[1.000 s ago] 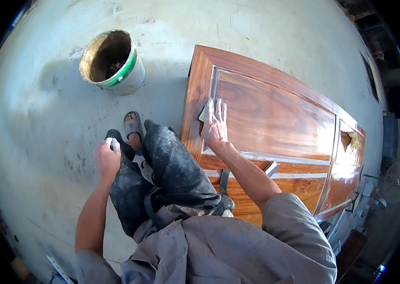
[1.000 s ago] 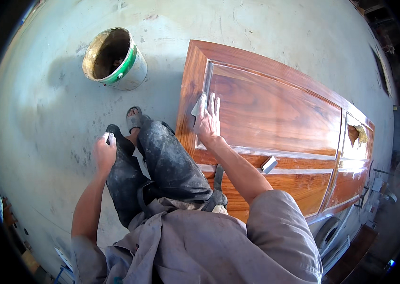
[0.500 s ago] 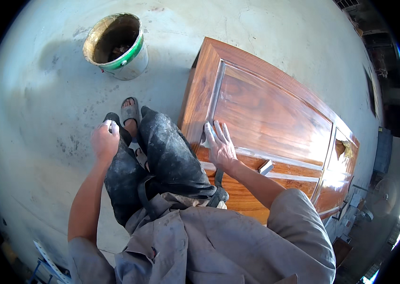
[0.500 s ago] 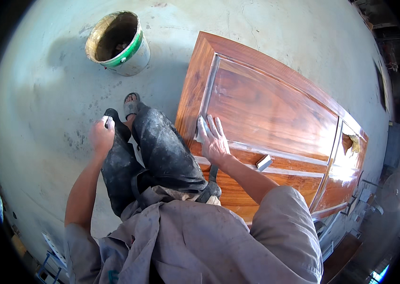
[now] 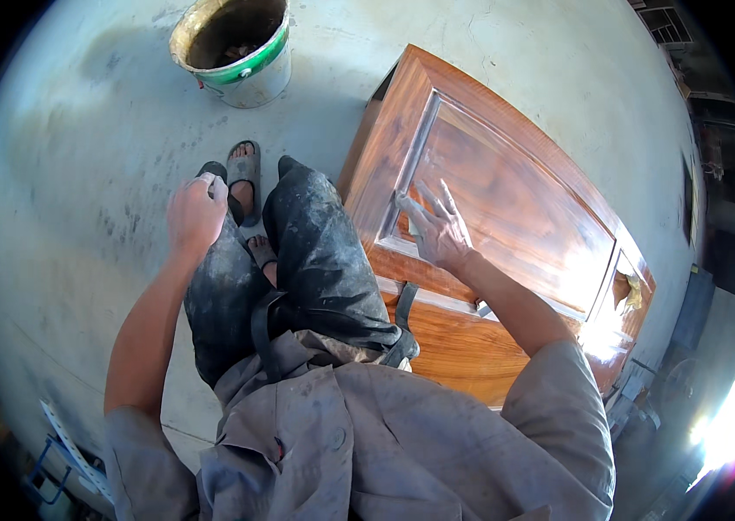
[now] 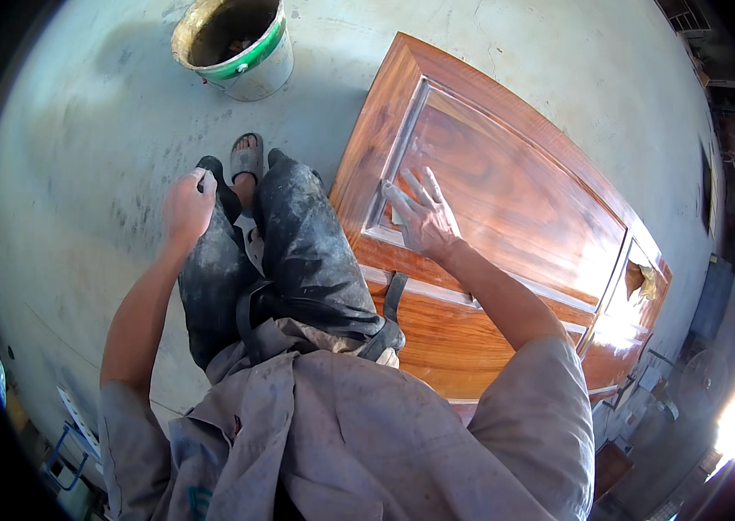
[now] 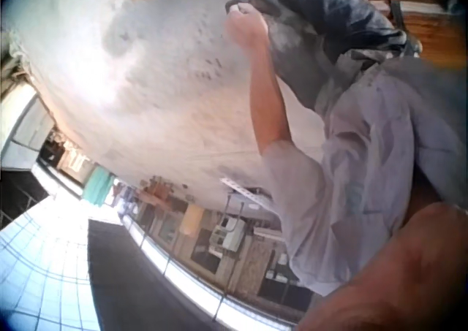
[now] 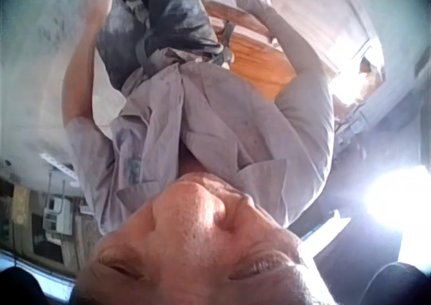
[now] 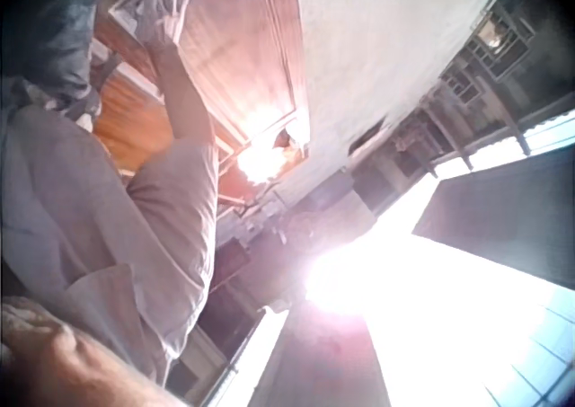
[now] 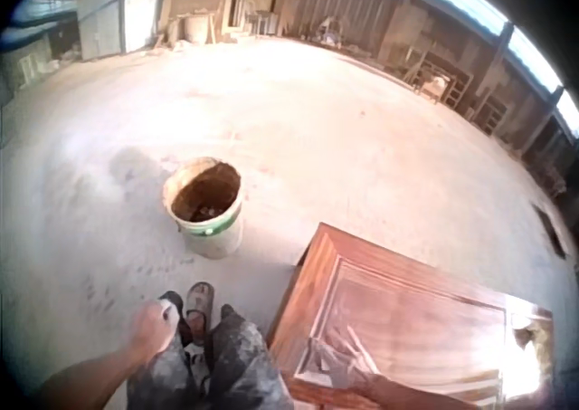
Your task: The person is polishing a large wooden cabinet using a cloth and a small pad. They repeatedly wipe the surface and edges of the cabinet, occasionally dipping the cloth into a bucket of liquid.
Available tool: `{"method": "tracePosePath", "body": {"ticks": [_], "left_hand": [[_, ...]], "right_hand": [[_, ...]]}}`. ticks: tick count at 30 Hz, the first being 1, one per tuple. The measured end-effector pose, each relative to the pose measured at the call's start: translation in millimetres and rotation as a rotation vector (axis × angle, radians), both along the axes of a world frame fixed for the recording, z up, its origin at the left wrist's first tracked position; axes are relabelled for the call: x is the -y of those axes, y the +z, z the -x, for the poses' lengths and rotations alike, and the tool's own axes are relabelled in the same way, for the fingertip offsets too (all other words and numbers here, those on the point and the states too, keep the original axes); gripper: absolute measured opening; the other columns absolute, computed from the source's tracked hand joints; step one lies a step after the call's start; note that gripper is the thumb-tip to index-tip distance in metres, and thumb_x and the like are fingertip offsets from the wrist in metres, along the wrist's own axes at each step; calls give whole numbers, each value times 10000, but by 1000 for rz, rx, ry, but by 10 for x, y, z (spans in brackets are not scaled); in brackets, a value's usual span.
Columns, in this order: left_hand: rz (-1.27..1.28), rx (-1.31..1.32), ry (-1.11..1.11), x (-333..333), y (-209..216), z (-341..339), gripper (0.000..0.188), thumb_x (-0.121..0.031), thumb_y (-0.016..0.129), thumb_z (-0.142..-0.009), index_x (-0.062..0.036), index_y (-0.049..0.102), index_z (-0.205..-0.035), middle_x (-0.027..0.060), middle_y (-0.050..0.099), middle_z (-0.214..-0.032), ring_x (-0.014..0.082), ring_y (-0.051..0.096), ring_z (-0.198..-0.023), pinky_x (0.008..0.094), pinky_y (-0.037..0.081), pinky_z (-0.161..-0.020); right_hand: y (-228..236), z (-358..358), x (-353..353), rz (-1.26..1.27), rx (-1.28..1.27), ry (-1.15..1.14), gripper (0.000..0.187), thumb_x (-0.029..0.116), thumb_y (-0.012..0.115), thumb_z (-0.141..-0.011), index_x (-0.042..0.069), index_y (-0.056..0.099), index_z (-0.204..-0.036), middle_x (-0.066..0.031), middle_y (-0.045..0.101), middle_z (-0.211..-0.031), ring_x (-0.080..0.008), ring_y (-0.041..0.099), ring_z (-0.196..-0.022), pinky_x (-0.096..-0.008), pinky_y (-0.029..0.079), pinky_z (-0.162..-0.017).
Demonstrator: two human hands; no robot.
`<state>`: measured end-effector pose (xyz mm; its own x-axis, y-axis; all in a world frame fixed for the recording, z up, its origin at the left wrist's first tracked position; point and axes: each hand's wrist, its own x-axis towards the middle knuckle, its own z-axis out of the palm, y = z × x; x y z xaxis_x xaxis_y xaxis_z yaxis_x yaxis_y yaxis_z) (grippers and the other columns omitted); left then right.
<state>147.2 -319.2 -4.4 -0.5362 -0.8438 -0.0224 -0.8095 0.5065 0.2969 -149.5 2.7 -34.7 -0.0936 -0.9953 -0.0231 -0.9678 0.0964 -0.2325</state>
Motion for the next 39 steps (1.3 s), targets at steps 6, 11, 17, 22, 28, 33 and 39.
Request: {"method": "tracePosePath", "body": {"ticks": [6,11,17,22,28,33,39], "left_hand": [[5,-14,-23,50,-190,-9,306,-303,632,-990,-60,778,-1104,200,744,-1009,408,696,-973,513,540,-863],[22,-31,-4,172,-336,-252,331,-322,631,-999,-61,780,-1138,200,755,-994,409,713,-937,489,554,-845],[-12,49,-4,136,-247,-82,374,-353,625,-1004,-51,773,-1170,207,753,-1068,406,703,-1014,495,544,-888],[11,60,-50,220,-331,-192,387,-363,623,-1004,-48,773,-1174,208,748,-1071,407,691,-1038,493,539,-905],[8,94,-36,53,-124,26,369,-352,631,-1002,-50,779,-1155,209,747,-1050,406,689,-1025,491,536,-907],[20,85,-40,138,-203,-128,351,-357,640,-999,-62,784,-1123,205,753,-1029,394,694,-1019,487,536,-892],[-3,98,-79,30,-83,80,359,-357,633,-1009,-59,781,-1144,204,753,-1000,401,703,-982,489,544,-879]], "right_hand": [[-114,-459,-516,-156,97,153,735,168,685,-917,81,402,-1590,-161,478,-1602,-354,308,-1573,-565,161,-1338],[85,30,-1534,-372,-22,44,827,157,691,-910,126,315,-1647,-152,410,-1651,-344,246,-1601,-568,171,-1336],[-106,-147,-1267,-335,-69,142,812,175,701,-926,124,323,-1642,-126,427,-1645,-342,250,-1601,-584,166,-1335],[34,124,-1648,-368,-15,97,796,257,713,-923,145,364,-1631,-128,443,-1642,-347,252,-1602,-589,177,-1333],[-26,-1,-1420,-324,-3,127,875,229,753,-906,179,313,-1660,-193,336,-1687,-384,226,-1602,-542,199,-1337],[203,208,-1689,-524,-15,63,958,273,785,-888,203,248,-1678,-169,326,-1697,-372,197,-1611,-534,165,-1348],[52,-108,-1128,-398,-51,127,925,336,795,-878,203,314,-1657,-147,330,-1701,-354,201,-1615,-535,175,-1343]]}}
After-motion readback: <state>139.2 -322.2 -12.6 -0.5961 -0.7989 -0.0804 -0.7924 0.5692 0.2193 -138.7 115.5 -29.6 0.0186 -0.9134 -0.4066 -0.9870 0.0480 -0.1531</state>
